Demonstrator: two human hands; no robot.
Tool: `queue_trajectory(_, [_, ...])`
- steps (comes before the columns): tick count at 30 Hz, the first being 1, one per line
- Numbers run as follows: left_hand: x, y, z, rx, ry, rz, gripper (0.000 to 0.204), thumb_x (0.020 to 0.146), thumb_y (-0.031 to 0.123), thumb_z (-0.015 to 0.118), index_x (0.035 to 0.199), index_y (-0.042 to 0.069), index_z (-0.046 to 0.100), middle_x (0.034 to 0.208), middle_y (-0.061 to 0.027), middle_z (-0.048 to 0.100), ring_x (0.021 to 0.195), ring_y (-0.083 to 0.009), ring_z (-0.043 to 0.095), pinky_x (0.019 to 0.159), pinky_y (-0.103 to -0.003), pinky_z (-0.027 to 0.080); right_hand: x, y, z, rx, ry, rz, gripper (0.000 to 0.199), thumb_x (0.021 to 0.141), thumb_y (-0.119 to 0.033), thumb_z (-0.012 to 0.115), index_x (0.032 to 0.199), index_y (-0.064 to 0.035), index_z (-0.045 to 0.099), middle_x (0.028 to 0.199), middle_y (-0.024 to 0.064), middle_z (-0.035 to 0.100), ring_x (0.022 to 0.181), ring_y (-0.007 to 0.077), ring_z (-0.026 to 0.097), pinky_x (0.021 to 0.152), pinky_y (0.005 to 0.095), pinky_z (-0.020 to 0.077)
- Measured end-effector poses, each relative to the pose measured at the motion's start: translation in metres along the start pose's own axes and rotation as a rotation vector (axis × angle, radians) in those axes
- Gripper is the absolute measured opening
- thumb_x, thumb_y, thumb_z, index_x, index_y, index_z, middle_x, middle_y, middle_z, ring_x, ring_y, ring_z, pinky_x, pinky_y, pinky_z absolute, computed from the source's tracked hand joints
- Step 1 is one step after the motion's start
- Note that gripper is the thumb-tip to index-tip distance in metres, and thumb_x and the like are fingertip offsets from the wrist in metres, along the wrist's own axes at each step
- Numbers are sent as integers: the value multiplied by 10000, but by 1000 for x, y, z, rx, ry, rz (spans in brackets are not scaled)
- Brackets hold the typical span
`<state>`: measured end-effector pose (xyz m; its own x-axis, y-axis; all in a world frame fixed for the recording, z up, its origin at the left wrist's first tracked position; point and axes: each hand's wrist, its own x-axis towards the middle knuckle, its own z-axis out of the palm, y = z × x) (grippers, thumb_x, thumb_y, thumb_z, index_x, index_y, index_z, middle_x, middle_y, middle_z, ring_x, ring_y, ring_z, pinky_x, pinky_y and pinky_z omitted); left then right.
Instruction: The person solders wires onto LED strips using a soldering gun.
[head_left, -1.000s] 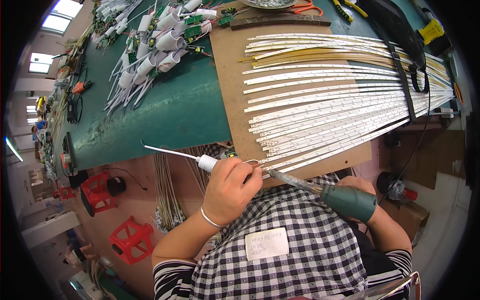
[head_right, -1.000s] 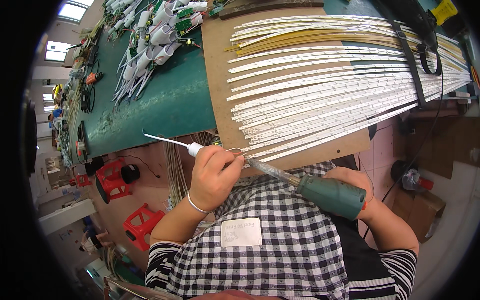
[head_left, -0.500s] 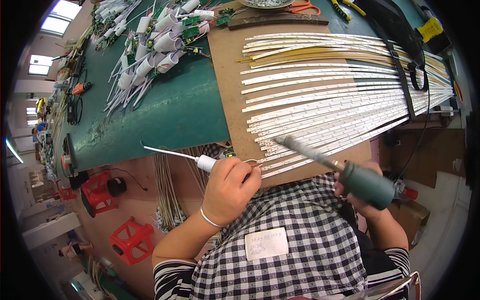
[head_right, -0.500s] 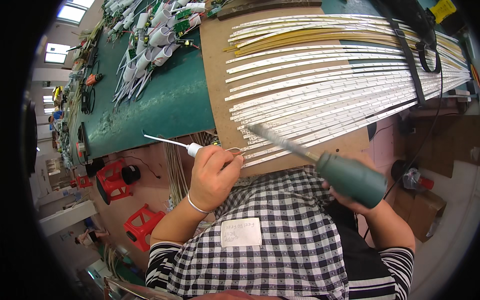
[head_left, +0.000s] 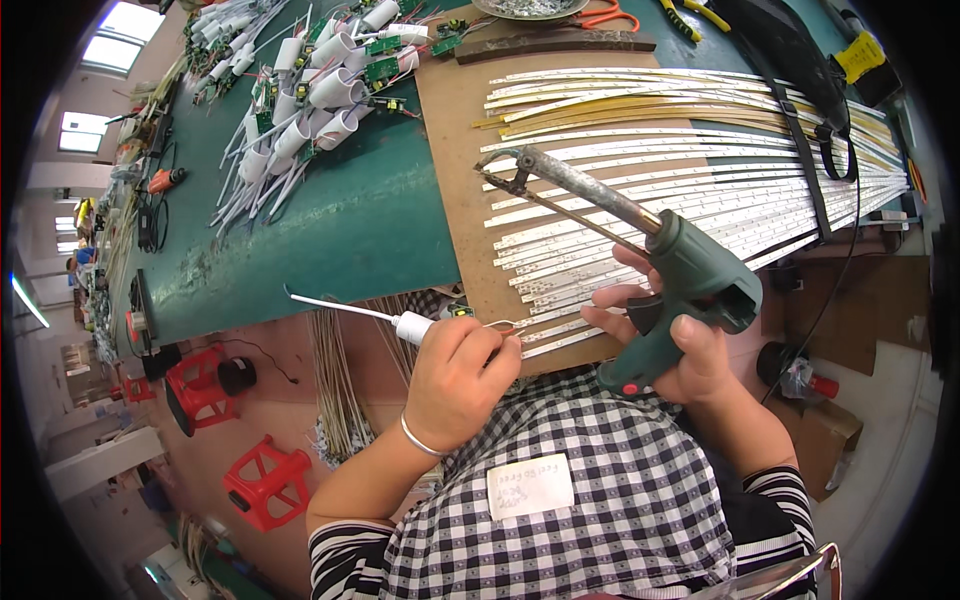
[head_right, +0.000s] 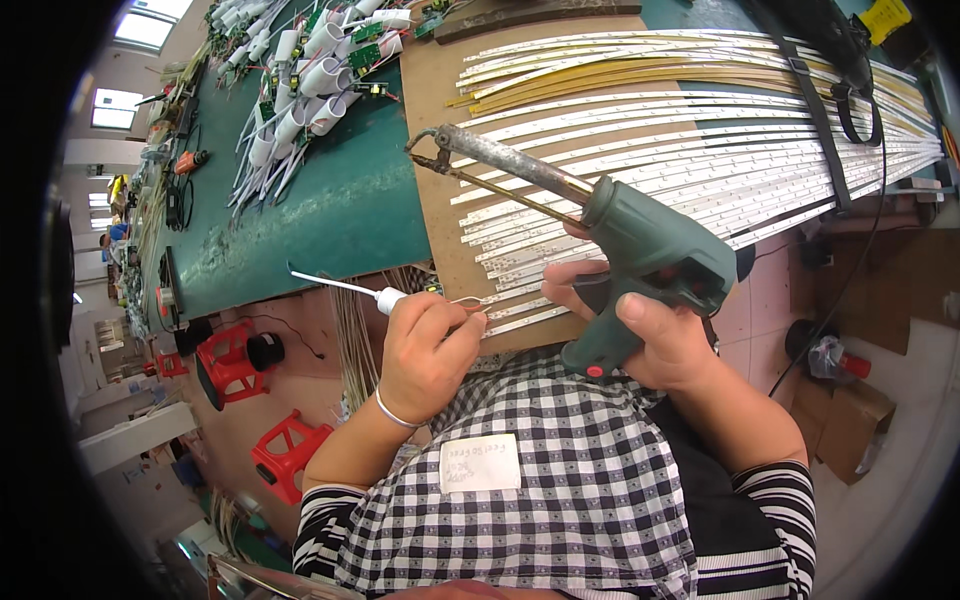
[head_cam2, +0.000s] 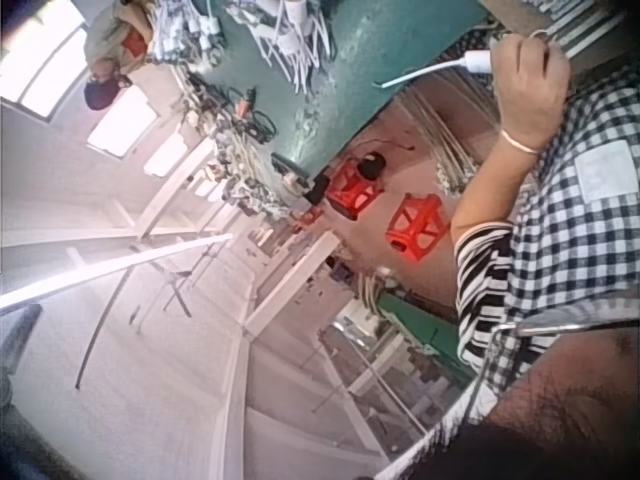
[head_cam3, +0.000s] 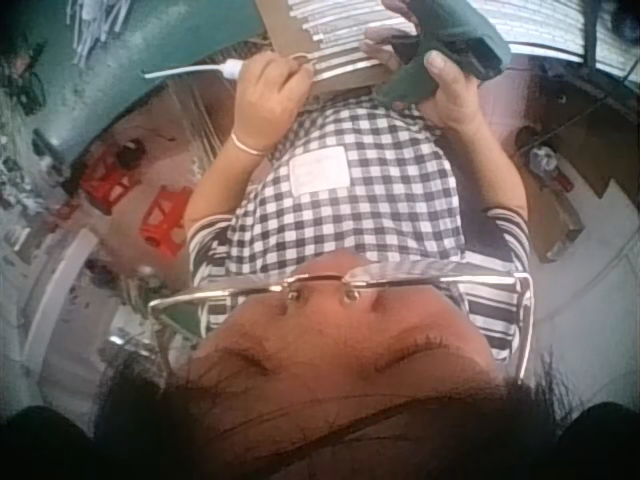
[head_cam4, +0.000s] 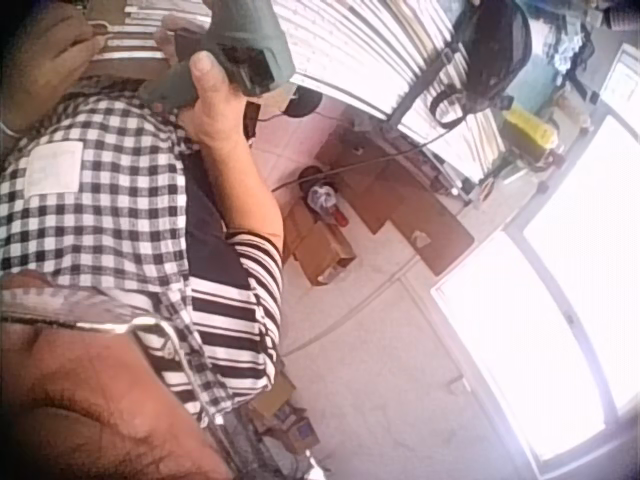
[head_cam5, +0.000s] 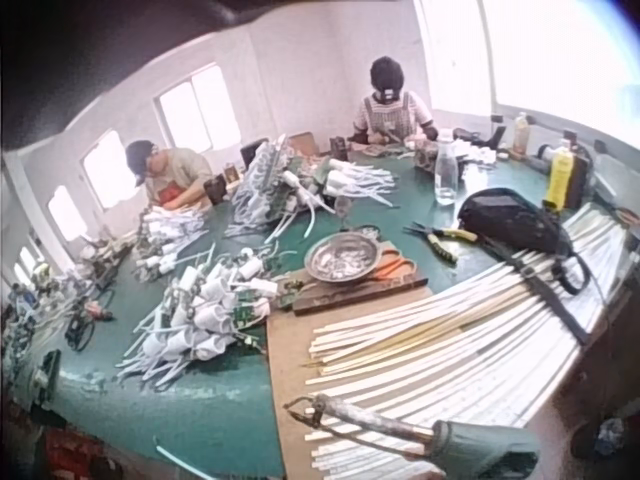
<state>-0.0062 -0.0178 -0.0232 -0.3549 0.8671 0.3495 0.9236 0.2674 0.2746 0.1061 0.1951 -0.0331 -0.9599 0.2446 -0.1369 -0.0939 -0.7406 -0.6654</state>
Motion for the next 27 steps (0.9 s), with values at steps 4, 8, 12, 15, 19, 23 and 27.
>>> queue_trajectory(4, [-1, 0, 0, 22, 14, 0, 205, 652, 20, 705, 851, 48, 665, 836, -31, 579, 855, -240, 548, 731, -340, 468, 1, 1, 0, -98, 42, 10, 801, 790, -345, 704, 1431, -76, 307, 1420, 135, 379, 1159, 290, 546, 1033, 522, 414])
queue_trajectory(8, [1, 0, -1, 1, 2, -4, 202, 654, 17, 705, 848, 49, 660, 843, -35, 587, 849, -241, 552, 730, -344, 472, 0, 1, 1, -105, 52, 14, 801, 789, -338, 703, 1426, -53, 310, 1407, 132, 394, 1152, 293, 552, 1034, 508, 413])
queue_trajectory(12, [1, 0, -1, -17, 11, -9, 211, 652, 13, 704, 856, 42, 657, 848, -40, 593, 842, -244, 556, 736, -350, 479, -3, 3, -1, -137, 68, 27, 812, 775, -346, 715, 1413, -29, 324, 1370, 126, 437, 1146, 299, 557, 1045, 499, 403])
queue_trajectory(15, [1, 0, -2, -23, 8, -10, 222, 651, 10, 701, 867, 39, 656, 854, -45, 597, 839, -247, 558, 741, -355, 483, -4, 5, -2, -145, 78, 31, 817, 769, -354, 721, 1406, -21, 333, 1357, 124, 452, 1147, 299, 559, 1049, 496, 398])
queue_trajectory(19, [1, 0, -3, -24, 15, -21, 249, 648, -1, 689, 891, 39, 657, 872, -51, 608, 841, -251, 564, 746, -359, 488, -4, 5, -2, -154, 77, 25, 813, 770, -360, 724, 1400, -18, 341, 1361, 124, 451, 1145, 294, 565, 1051, 494, 397])
queue_trajectory(23, [2, 3, -4, -16, 8, -33, 284, 645, -13, 678, 922, 45, 658, 889, -53, 616, 842, -250, 567, 748, -361, 490, -4, 4, 0, -154, 86, 21, 808, 773, -359, 720, 1400, -20, 340, 1358, 125, 453, 1140, 293, 568, 1052, 493, 396])
queue_trajectory(27, [2, 6, -3, -75, 29, -131, 293, 662, -26, 672, 934, 80, 658, 888, -38, 632, 859, -247, 567, 784, -368, 457, -4, 5, -1, -160, 90, 21, 807, 781, -358, 714, 1397, -2, 332, 1350, 134, 456, 1134, 294, 572, 1048, 488, 403])
